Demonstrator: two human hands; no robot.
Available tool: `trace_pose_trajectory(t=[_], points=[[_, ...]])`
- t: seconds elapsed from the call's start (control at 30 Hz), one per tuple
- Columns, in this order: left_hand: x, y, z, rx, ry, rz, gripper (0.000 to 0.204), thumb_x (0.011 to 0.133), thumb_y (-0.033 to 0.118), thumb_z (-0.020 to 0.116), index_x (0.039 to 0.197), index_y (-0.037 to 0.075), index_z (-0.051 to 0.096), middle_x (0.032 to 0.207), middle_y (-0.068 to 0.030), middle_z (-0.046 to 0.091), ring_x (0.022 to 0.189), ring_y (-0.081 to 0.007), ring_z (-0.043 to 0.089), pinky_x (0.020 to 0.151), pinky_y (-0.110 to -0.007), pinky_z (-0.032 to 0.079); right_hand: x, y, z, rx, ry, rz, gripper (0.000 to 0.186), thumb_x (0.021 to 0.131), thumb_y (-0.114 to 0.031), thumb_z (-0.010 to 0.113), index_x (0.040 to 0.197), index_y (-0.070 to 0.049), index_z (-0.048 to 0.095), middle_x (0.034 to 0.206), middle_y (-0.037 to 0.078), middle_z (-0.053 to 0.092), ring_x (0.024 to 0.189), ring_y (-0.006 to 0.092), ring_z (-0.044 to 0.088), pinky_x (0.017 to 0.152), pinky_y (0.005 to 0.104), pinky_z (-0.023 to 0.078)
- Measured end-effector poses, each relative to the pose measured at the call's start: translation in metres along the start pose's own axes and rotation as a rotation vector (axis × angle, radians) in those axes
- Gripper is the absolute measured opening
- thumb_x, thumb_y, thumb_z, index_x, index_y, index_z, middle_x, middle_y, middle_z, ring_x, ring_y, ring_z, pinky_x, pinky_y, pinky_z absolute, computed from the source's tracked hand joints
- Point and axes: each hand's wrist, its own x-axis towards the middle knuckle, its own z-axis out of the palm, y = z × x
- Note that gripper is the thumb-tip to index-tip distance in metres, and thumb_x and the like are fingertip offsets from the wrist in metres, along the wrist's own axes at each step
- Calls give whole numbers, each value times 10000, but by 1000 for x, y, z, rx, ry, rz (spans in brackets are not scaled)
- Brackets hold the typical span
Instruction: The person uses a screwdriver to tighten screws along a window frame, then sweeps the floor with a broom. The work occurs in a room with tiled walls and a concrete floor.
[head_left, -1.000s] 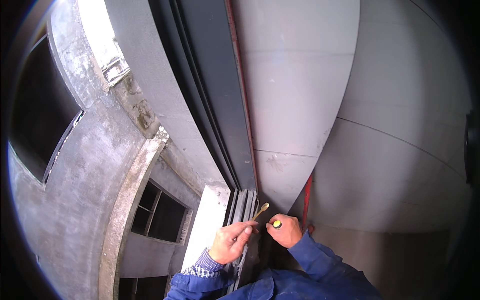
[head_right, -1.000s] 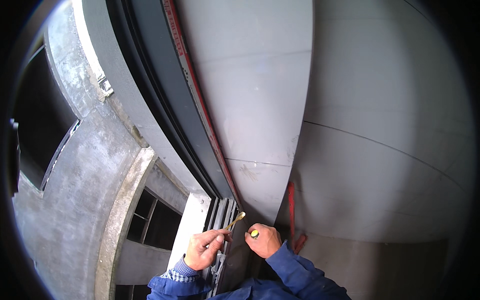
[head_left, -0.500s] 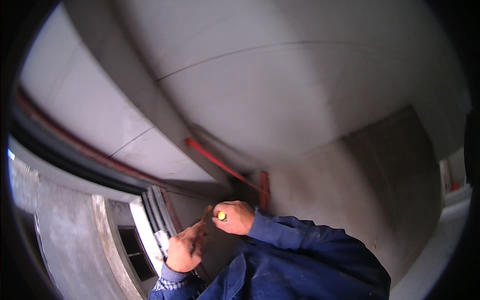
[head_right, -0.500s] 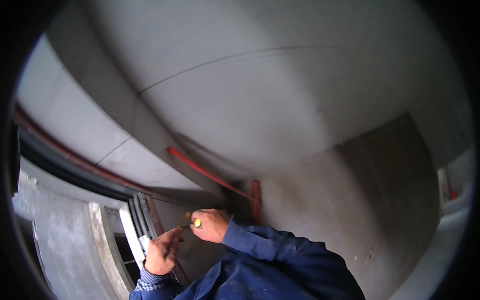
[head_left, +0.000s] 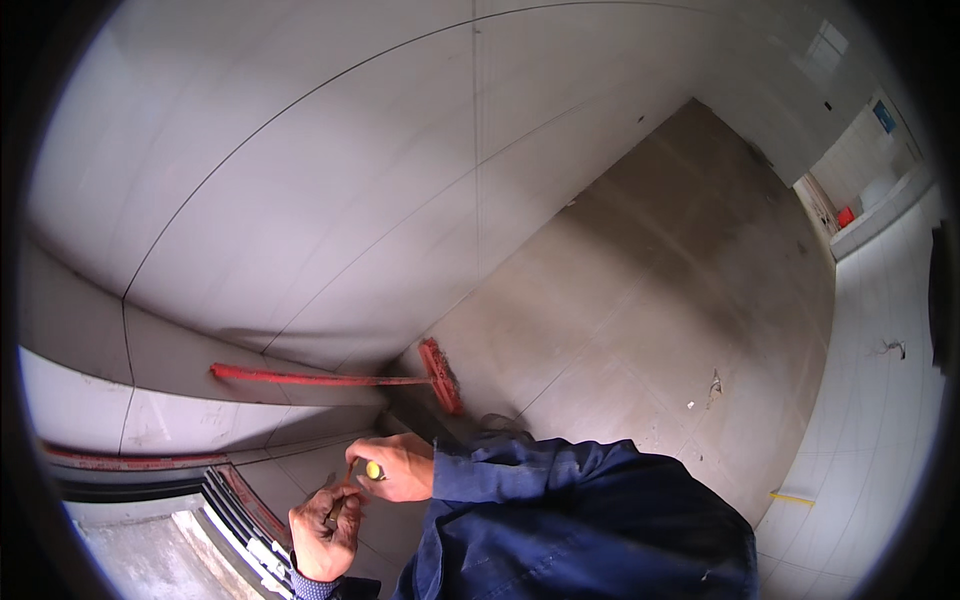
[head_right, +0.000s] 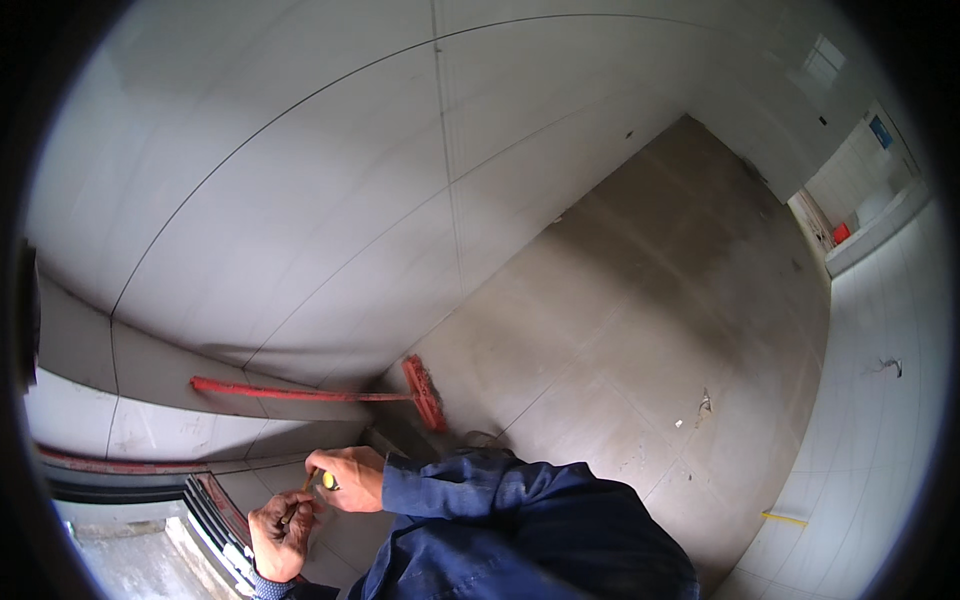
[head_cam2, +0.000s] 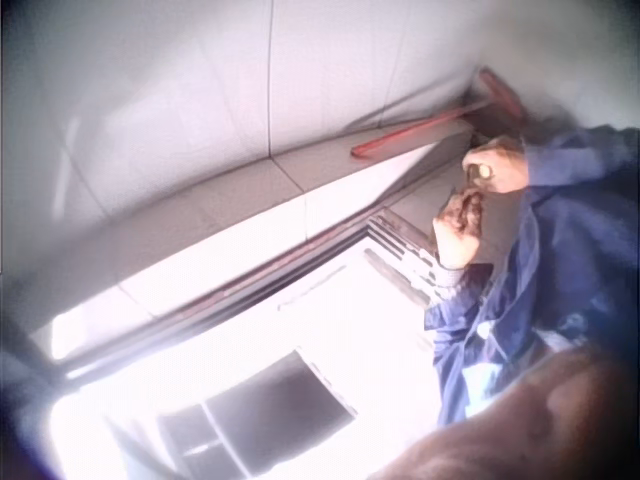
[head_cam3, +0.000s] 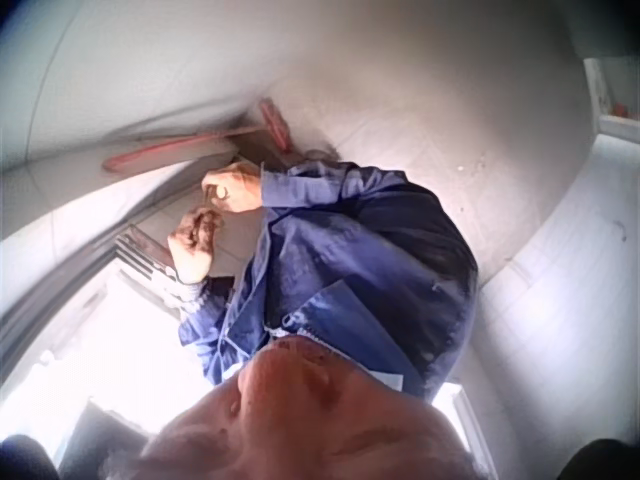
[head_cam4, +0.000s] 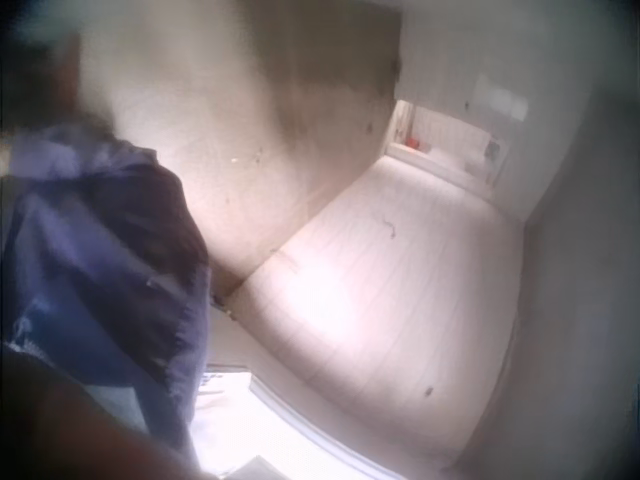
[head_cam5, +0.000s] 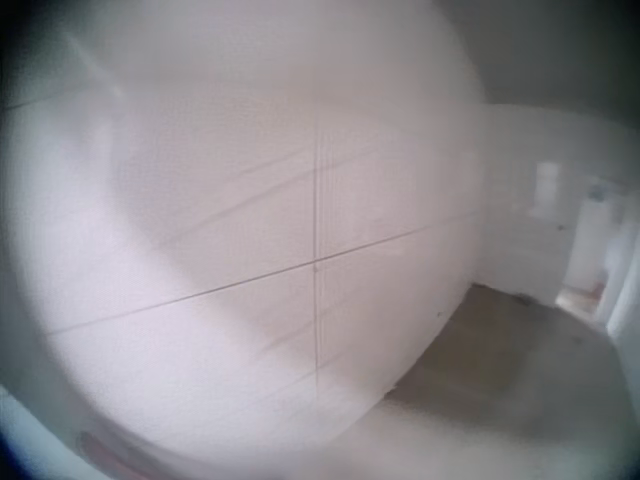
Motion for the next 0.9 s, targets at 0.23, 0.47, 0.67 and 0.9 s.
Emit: trace_pose_trajectory(t=[0.23,0.47,0.67,0.9], points=[[22,40,28,-196,-62,-74,180,1054,130,629,1019,-1,749,866,-82,740,763,-118,660,695,-255,520,0,4,-45,82,-34,-11,539,832,-204,780,1316,-71,584,987,179,739,882,394,726,769,471,582],[78,52,114,-122,95,-95,236,1043,180,675,886,13,729,752,-85,708,657,-123,625,607,-261,473,-22,46,-140,-15,104,126,403,853,-170,753,1230,-67,654,1061,163,733,924,353,726,776,432,585],[134,71,183,149,163,209,369,1047,295,640,906,-37,715,727,-105,587,714,-260,583,675,-378,454,-40,69,-221,203,457,122,263,924,-171,745,1128,-25,665,933,134,731,843,273,723,751,367,555],[166,72,231,-6,39,40,363,1109,278,561,1008,-47,687,804,-70,680,794,-117,576,739,-297,485,-46,46,-252,484,498,206,283,1015,-256,712,1084,12,650,931,87,696,873,139,665,763,297,532]])
